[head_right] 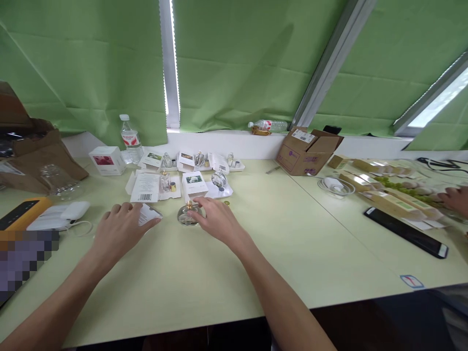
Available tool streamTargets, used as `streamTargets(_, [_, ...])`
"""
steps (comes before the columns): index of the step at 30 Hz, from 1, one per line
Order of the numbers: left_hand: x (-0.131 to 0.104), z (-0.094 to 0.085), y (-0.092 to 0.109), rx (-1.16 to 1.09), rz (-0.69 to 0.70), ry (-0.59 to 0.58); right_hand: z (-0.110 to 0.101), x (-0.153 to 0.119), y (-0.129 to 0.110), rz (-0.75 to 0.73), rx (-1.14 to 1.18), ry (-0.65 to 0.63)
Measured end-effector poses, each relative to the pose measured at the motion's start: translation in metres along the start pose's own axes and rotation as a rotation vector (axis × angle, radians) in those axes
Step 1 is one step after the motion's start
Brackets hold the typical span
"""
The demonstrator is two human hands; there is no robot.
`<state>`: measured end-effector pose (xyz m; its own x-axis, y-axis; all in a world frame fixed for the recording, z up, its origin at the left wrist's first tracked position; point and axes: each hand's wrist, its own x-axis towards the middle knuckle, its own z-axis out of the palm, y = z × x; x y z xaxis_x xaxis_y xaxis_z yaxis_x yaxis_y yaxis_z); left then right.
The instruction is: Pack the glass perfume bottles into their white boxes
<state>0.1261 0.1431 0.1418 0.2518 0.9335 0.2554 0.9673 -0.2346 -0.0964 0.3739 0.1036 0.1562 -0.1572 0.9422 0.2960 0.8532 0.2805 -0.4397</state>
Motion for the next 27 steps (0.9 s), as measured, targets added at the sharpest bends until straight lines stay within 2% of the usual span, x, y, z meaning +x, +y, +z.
streamTargets(14, [0.002, -0.002, -0.001, -0.079, 0.047, -0.070, -0.007, 0.001, 0.011, 0.012, -0.071, 0.025])
streamTargets(19, [0.001, -0.003, 0.000, -0.090, 0.057, -0.069, -0.014, 0.002, 0.026, 0.154, -0.151, 0.101])
streamTargets(23, [0.001, -0.003, 0.000, -0.096, 0.049, -0.066, -0.018, 0.001, 0.038, 0.293, -0.258, -0.047])
streamTargets(27, [0.001, -0.001, -0.001, -0.093, 0.051, -0.048, -0.012, 0.000, 0.045, 0.314, -0.279, -0.125])
